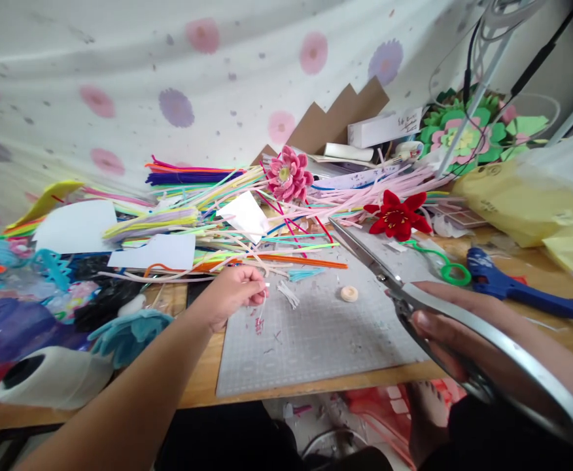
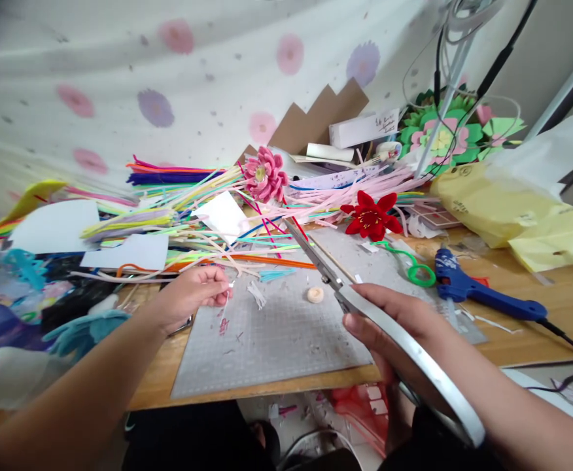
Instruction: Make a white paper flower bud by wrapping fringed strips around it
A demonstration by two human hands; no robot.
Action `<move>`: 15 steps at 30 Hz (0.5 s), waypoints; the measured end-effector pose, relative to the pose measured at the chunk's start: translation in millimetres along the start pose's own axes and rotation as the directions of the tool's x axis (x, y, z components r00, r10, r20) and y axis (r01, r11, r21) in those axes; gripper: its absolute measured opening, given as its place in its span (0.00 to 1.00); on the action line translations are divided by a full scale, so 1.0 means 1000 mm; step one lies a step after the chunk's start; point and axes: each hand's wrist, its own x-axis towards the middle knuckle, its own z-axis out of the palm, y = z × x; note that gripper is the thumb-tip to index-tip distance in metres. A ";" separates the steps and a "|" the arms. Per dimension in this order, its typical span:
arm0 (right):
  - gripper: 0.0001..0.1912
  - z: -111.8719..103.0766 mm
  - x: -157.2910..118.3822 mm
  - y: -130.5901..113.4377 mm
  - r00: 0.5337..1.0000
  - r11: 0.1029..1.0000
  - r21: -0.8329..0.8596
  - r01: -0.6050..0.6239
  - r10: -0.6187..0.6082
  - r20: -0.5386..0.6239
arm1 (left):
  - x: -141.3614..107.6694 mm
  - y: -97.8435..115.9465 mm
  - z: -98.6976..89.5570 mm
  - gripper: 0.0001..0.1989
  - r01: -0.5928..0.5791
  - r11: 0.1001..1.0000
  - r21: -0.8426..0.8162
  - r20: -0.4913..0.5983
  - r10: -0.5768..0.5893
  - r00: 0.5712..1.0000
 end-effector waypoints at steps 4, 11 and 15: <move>0.36 -0.002 -0.001 0.001 0.997 0.998 0.060 0.007 -0.012 0.078 | 0.004 -0.005 -0.011 0.07 -0.006 0.988 0.156 -0.054 0.015 0.998; 0.33 -0.002 -0.015 0.013 0.999 0.992 0.124 -0.012 0.006 0.048 | 0.026 0.005 -0.022 0.04 -0.112 0.885 0.451 -0.017 0.134 0.991; 0.33 -0.007 -0.014 0.024 0.996 0.998 0.069 -0.014 0.007 0.094 | 0.035 0.008 -0.029 0.03 -0.185 0.808 0.560 0.000 0.223 0.975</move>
